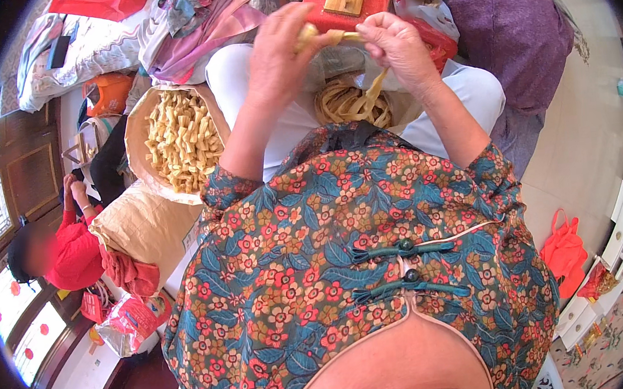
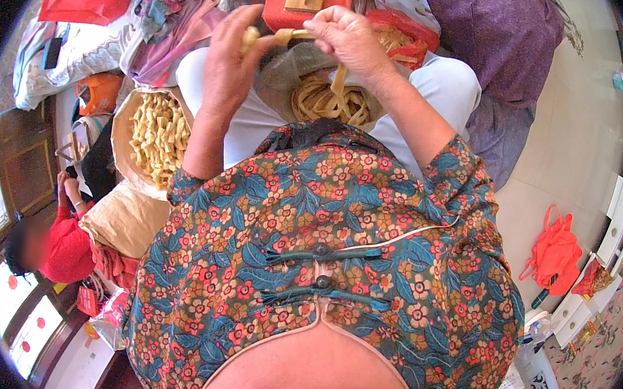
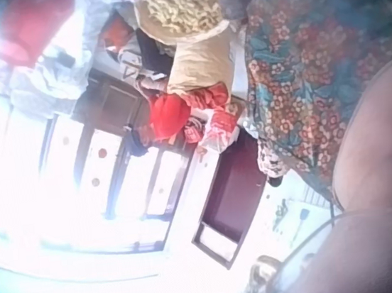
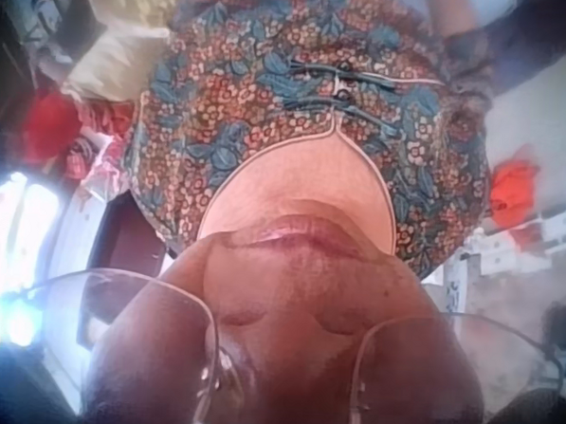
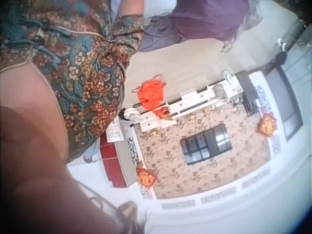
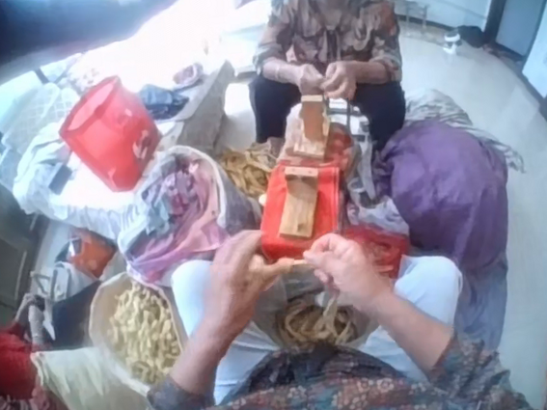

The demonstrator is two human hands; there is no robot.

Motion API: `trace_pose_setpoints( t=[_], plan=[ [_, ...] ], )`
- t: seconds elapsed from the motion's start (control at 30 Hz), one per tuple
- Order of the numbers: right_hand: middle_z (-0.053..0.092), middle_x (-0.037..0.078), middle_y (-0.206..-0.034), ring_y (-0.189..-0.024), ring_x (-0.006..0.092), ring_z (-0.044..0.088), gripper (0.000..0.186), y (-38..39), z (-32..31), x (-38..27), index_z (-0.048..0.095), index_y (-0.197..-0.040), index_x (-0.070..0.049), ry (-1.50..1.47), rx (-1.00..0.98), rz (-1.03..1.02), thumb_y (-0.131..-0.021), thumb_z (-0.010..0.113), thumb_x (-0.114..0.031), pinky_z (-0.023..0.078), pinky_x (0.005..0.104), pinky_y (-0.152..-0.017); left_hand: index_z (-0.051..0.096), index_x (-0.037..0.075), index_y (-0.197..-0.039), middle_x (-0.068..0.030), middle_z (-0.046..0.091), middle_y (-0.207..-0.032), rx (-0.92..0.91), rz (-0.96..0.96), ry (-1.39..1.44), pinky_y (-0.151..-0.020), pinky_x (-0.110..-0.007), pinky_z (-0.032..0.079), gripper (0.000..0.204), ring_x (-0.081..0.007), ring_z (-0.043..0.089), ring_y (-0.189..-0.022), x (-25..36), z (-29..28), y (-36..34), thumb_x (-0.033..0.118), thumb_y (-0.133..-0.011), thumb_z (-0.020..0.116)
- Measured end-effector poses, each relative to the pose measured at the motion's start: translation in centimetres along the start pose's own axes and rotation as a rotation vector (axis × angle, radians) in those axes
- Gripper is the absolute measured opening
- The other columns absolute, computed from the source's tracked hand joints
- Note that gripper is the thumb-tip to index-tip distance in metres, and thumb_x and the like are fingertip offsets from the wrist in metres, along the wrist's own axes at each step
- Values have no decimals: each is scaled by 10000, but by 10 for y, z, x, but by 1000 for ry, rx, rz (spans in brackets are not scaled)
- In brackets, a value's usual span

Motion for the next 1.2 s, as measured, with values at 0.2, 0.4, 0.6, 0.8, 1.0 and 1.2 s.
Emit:
trace_pose_setpoints(
  t=[0.2, 0.4, 0.6, 0.8, 1.0, 1.2],
  plan=[
    [497, -38, -623, -502, 16, 404, 122, 0, 14, 18, 527, -845, -57, 7, -79, 28, -859, 579, -166, 306, 156, -432, 541, 83, -1009, -98, 575, -928, -454, -119, -38, -674, -398, 469, 274, -330, 577, -818, 4, 39, 17, 95, -743, 605],
    [488, -62, -656, -532, 4, 395, 103, 3, 33, -7, 531, -851, -43, 37, -52, -83, -832, 598, -119, 309, 167, -444, 565, 90, -902, -74, 572, -904, -235, 184, -12, -630, -364, 477, 189, -291, 586, -783, -7, 28, 3, 126, -723, 617],
    [467, -74, -637, -539, -5, 381, 84, -2, 42, -22, 527, -860, -33, 107, 9, -222, -831, 588, -82, 311, 176, -453, 562, 97, -844, -24, 557, -739, -202, 23, 91, -567, -313, 457, 163, -209, 553, -643, -42, 45, -9, 165, -722, 646],
    [513, -21, -561, -517, 32, 442, 224, -39, -16, -19, 553, -710, -21, 411, 131, -197, -824, 633, -196, 351, 200, -449, 571, 65, -996, 56, 447, -652, -284, -788, 1312, -528, -202, 382, 158, -46, 410, -559, -58, 83, -9, 164, -874, 570],
    [475, -14, -499, -481, 53, 396, 298, -54, -35, -19, 601, -674, 0, 536, 206, -314, -817, 632, -259, 345, 258, -445, 581, 62, -976, 58, 457, -653, -249, -671, 971, -506, -189, 353, 180, -35, 393, -548, -73, 87, -29, 199, -860, 593],
    [556, 40, -539, -513, 59, 447, 286, -74, -47, -17, 620, -729, 18, 596, 297, -290, -793, 636, -259, 380, 270, -480, 608, 54, -922, 53, 499, -679, -257, -573, 681, -493, -185, 339, 218, -28, 418, -559, -88, 93, -48, 252, -830, 607]
  ],
)
Point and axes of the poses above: each hand's wrist, its own y-axis away from the middle knuckle, its own z-axis out of the palm, x = y × z, the point moved 7 cm from there along -y, towards the middle knuckle
